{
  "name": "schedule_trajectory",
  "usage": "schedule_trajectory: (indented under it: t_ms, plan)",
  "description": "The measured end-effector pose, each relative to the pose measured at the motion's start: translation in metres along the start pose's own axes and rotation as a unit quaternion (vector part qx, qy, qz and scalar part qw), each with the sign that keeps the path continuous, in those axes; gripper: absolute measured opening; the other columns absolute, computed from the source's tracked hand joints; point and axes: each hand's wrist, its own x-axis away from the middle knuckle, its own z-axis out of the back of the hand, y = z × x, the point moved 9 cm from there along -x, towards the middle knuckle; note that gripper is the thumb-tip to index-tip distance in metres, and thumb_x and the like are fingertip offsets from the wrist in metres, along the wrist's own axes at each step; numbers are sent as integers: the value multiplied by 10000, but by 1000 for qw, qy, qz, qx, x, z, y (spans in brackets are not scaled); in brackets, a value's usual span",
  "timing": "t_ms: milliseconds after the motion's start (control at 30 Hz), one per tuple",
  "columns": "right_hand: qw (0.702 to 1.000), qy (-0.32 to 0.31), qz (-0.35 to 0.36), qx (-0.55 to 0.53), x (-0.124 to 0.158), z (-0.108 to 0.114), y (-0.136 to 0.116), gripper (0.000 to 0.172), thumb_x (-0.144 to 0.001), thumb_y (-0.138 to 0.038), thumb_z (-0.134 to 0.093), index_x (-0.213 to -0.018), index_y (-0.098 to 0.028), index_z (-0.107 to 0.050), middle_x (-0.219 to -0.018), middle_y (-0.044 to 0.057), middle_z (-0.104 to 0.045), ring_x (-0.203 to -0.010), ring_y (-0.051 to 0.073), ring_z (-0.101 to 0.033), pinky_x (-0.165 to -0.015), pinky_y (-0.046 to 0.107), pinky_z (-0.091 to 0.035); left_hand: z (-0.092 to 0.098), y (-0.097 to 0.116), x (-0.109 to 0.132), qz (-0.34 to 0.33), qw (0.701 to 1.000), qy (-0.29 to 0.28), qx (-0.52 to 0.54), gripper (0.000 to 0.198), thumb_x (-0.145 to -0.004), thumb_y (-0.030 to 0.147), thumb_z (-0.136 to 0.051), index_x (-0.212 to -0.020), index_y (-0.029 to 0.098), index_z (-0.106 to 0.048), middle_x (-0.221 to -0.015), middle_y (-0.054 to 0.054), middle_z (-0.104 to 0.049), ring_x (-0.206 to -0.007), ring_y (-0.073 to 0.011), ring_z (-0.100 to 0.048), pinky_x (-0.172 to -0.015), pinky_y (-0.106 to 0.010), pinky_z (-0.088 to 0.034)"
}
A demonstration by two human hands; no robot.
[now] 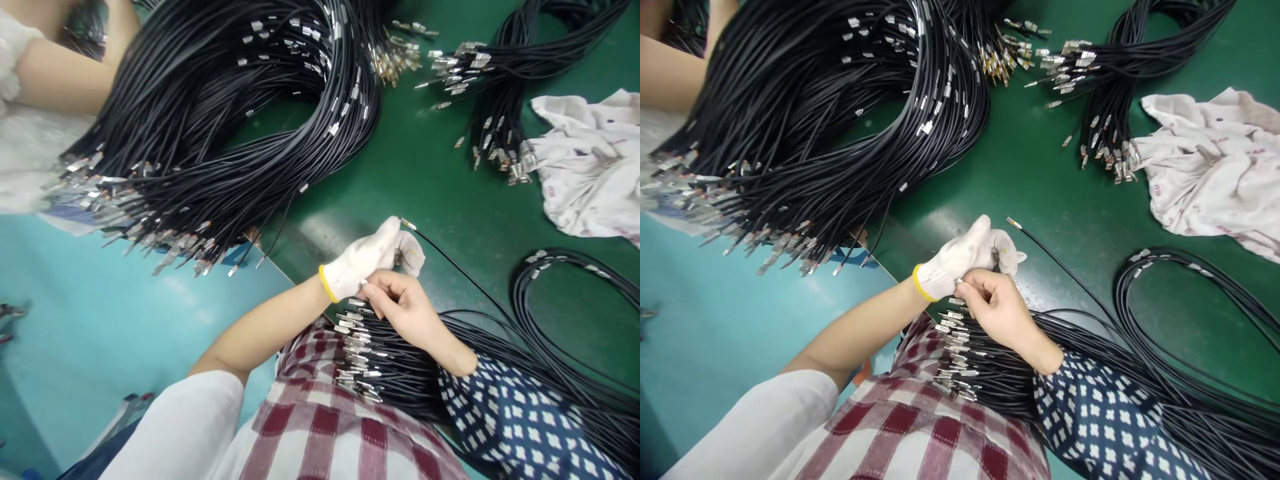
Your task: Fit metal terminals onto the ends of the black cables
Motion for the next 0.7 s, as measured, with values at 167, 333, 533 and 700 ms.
schedule_trajectory:
  t_ms: [167, 333, 533, 700]
  plan:
    - [1000, -2, 5, -5, 0, -1, -2, 289, -928, -339, -539, -685, -185, -555, -509, -51, -473, -476, 114, -391, -484, 242, -296, 0, 1, 1, 8, 1000, 14, -13, 666, -946, 700, -325, -690, 168, -634, -692, -45, -618, -706, -152, -582, -903, -357, -497]
    - [1000, -16, 10, 2, 1, -1, -2, 303, -958, -357, -550, -711, -182, -570, -527, -45, -492, -486, 113, -417, -492, 240, -316, 4, -1, 0, 16, 1000, 24, 9, 687, -907, 757, -338, -702, 169, -628, -670, -43, -600, -689, -157, -586, -839, -369, -521]
    - [997, -45, 29, -48, 2, 0, -3, 311, -978, -436, -596, -828, -170, -656, -604, -28, -561, -496, 112, -478, -481, 227, -392, 9, 8, 2, 6, 996, 44, 72, 704, -919, 749, -313, -659, 166, -613, -644, -33, -572, -634, -137, -567, -947, -406, -514]
    - [992, -11, 112, 58, 16, 2, -25, 277, -1017, -403, -571, -975, -192, -744, -775, 40, -693, -674, 178, -634, -630, 295, -504, 19, 18, 8, -18, 992, 104, 69, 676, -963, 678, -285, -628, 172, -586, -615, -27, -564, -625, -142, -584, -1004, -434, -500]
